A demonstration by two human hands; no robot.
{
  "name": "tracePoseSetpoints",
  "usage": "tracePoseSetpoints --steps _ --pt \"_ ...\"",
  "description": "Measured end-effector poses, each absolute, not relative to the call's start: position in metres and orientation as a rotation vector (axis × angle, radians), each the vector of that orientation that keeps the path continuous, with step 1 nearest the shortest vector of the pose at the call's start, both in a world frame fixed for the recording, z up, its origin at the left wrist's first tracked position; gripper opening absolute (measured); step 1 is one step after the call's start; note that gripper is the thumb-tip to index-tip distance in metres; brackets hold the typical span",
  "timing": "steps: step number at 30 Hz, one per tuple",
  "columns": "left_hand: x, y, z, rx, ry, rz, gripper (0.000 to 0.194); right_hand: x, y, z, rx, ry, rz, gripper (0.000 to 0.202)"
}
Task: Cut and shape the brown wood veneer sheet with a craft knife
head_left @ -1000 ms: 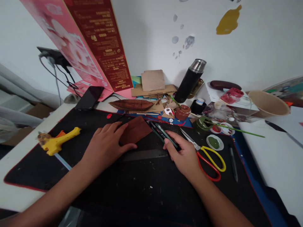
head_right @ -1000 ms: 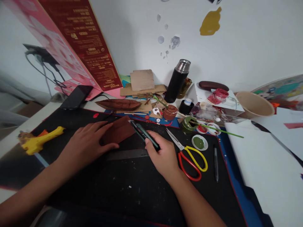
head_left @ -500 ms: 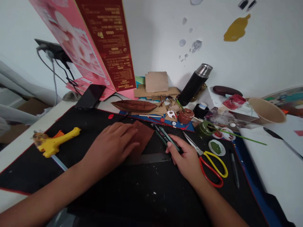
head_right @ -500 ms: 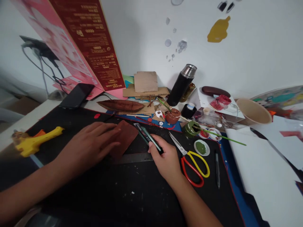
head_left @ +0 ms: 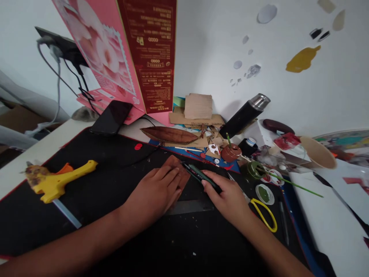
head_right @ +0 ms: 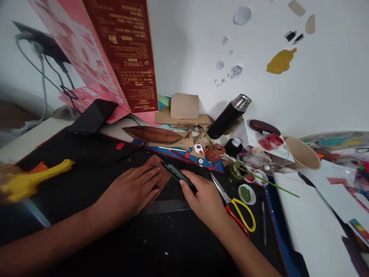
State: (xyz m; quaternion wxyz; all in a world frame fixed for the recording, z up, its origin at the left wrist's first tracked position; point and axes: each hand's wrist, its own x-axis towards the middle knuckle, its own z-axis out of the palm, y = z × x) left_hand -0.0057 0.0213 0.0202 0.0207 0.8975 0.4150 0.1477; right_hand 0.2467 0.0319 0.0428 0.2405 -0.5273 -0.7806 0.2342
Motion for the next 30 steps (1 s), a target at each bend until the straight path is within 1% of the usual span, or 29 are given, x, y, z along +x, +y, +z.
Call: tracePoseSetpoints --steps 5,13,20,24,30 --pt "-0.003 0.021 0.018 2.785 1.344 0.471 0.034 0.246 0.049 0.051 -1.416 -2.287 0.562 0.031" --pt "-0.001 0.021 0.019 2.829 1.383 0.455 0.039 0.247 0.057 0.054 -1.372 -2.498 0.5 0.034" --pt "-0.001 0.02 0.014 2.83 1.436 0.581 0.035 0.245 0.061 0.054 -1.324 -2.561 0.402 0.035" --pt "-0.001 0.02 0.012 2.849 1.41 0.574 0.037 0.245 0.062 0.053 -1.303 -2.573 0.363 0.035" --pt "-0.001 0.02 0.012 2.827 1.435 0.607 0.036 0.245 0.063 0.052 -1.313 -2.583 0.363 0.036"
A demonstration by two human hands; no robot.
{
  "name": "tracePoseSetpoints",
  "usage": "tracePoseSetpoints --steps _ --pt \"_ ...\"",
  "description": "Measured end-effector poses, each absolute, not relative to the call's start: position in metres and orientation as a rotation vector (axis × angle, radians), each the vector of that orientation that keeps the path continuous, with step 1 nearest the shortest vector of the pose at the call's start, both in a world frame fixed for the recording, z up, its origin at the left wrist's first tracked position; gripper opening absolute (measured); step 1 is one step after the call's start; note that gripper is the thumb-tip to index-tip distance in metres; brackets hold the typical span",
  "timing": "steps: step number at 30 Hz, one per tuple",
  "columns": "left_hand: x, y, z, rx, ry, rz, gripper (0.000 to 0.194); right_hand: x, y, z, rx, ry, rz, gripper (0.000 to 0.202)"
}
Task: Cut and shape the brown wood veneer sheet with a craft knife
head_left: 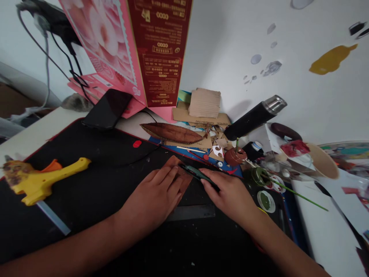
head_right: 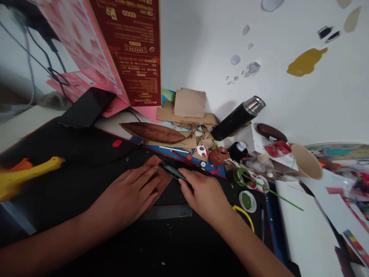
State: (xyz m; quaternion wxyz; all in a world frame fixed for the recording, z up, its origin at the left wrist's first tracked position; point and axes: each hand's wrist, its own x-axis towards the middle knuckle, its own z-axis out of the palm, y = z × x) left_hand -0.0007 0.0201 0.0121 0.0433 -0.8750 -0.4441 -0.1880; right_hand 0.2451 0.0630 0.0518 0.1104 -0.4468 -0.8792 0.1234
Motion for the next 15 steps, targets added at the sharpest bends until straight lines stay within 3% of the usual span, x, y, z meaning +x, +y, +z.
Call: tracePoseSetpoints --steps 15 --pt "-0.0004 0.0207 0.0114 -2.675 -1.362 -0.595 0.034 0.2432 0.0641 0.0528 -1.286 -2.592 0.34 0.036"
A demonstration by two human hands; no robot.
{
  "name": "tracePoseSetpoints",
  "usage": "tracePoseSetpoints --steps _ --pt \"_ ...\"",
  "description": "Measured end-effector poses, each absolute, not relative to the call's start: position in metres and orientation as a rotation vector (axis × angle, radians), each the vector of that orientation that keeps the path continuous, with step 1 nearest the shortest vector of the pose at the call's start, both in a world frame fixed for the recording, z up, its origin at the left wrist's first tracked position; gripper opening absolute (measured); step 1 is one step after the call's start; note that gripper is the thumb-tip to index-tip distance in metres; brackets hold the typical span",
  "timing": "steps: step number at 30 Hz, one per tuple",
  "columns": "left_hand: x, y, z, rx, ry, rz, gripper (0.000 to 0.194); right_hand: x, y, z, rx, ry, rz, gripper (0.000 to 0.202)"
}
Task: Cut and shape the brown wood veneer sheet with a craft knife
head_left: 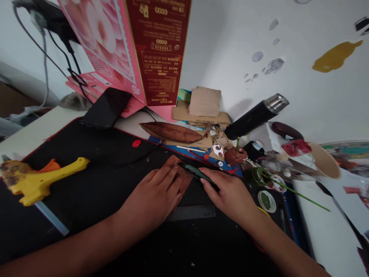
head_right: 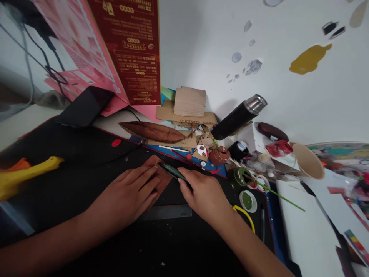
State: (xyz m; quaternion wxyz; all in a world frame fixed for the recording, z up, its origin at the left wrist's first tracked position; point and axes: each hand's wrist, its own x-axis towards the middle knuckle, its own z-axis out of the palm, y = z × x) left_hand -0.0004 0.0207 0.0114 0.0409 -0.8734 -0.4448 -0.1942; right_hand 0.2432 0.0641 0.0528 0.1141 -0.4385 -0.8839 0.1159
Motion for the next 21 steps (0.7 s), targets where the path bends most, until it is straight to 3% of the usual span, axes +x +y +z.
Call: tracePoseSetpoints --steps 21 --pt "0.001 0.019 0.011 -2.664 -1.378 -0.545 0.032 0.234 0.064 0.068 -1.329 -2.88 -0.058 0.038"
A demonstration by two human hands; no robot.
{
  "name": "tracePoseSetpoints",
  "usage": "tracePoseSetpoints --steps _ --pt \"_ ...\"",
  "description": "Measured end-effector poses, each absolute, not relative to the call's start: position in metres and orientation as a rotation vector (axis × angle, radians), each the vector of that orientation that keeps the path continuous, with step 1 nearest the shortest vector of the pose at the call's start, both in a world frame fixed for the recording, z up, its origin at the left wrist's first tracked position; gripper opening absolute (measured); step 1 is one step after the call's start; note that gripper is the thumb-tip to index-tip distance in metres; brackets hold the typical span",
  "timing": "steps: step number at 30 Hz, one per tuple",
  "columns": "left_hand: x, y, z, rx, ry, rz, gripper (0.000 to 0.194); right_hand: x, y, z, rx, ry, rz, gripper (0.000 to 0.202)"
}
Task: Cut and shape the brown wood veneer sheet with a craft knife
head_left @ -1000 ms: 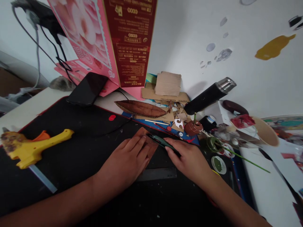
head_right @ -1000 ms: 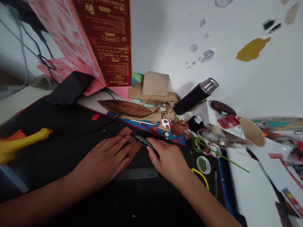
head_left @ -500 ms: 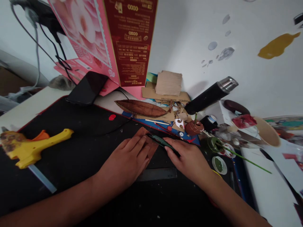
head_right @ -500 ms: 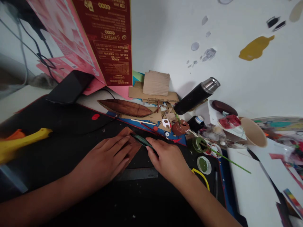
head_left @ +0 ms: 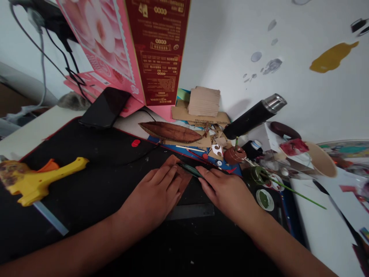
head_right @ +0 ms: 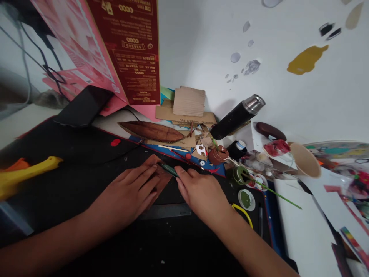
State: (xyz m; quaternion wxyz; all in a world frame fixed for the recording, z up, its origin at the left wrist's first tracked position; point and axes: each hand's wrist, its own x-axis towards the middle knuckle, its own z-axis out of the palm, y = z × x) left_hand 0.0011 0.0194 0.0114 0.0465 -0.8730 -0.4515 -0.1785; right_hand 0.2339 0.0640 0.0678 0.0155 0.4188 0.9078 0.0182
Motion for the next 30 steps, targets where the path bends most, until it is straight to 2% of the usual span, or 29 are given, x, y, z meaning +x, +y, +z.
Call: tracePoseSetpoints --steps 11,24,30 --pt "0.001 0.019 0.012 -2.662 -1.378 -0.567 0.031 0.224 0.069 0.09 1.191 2.716 0.092 0.037" --pt "0.002 0.019 0.013 -2.655 -1.372 -0.554 0.031 0.235 0.06 0.085 1.232 2.735 0.135 0.037" --pt "0.003 0.019 0.014 -2.666 -1.379 -0.553 0.033 0.243 0.06 0.08 1.274 2.784 0.036 0.037"
